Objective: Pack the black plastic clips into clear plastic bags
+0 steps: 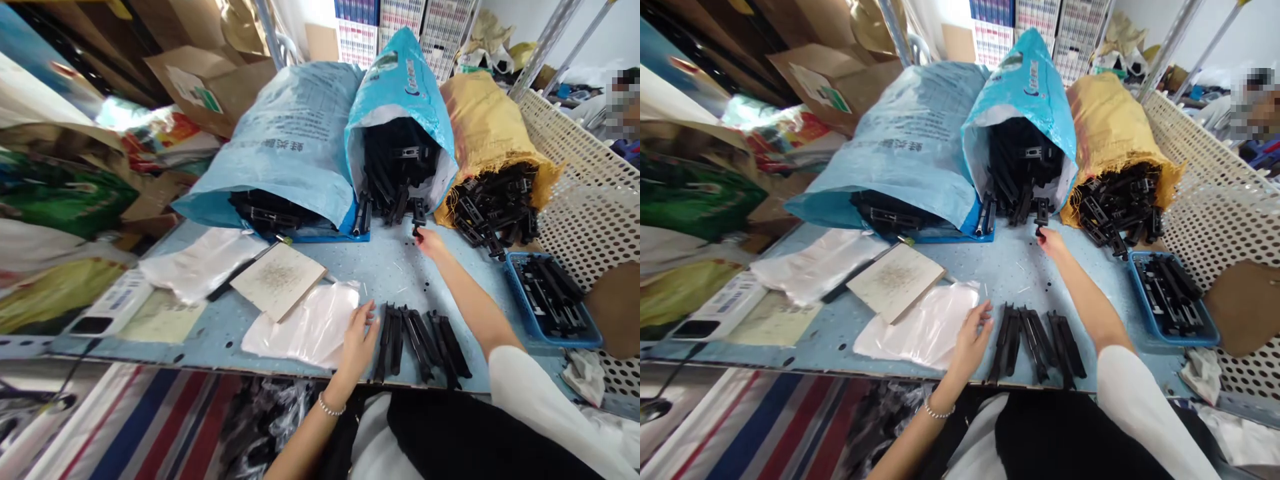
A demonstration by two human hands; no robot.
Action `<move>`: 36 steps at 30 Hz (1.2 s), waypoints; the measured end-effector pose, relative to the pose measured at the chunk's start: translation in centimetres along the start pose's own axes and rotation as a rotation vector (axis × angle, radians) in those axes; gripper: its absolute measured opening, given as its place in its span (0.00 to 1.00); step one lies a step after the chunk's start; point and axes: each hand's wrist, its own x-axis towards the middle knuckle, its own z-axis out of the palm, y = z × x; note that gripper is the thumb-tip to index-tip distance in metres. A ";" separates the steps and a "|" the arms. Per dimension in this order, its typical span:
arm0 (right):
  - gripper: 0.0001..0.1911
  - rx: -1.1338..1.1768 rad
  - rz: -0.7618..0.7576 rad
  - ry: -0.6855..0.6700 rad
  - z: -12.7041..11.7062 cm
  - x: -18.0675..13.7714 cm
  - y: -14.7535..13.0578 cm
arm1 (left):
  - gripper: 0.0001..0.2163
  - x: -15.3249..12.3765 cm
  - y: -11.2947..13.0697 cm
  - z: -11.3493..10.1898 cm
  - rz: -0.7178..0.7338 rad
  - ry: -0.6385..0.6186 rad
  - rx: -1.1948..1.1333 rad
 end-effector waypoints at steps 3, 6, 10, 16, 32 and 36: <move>0.13 0.169 0.049 -0.196 -0.4 -7.1 2.7 | 0.23 2.7 2.6 0.7 -0.118 -0.068 -0.396; 0.17 0.690 0.144 -0.666 0.2 -15.5 5.8 | 0.33 4.8 5.8 2.6 -0.224 -0.205 -0.886; 0.25 0.454 0.150 -0.950 0.1 -21.2 7.4 | 0.31 4.4 8.9 3.1 -0.257 -0.269 -0.984; 0.17 -0.617 -0.756 -0.149 -2.8 -18.6 2.7 | 0.29 0.4 9.9 0.5 -0.180 -0.211 -0.441; 0.19 -0.911 -1.142 -0.501 2.7 -24.4 5.1 | 0.22 1.0 8.7 -2.3 -0.311 -0.051 -0.428; 0.20 -0.880 -1.012 -0.618 3.2 -22.2 5.8 | 0.14 1.3 5.7 -3.1 -0.256 0.034 -0.152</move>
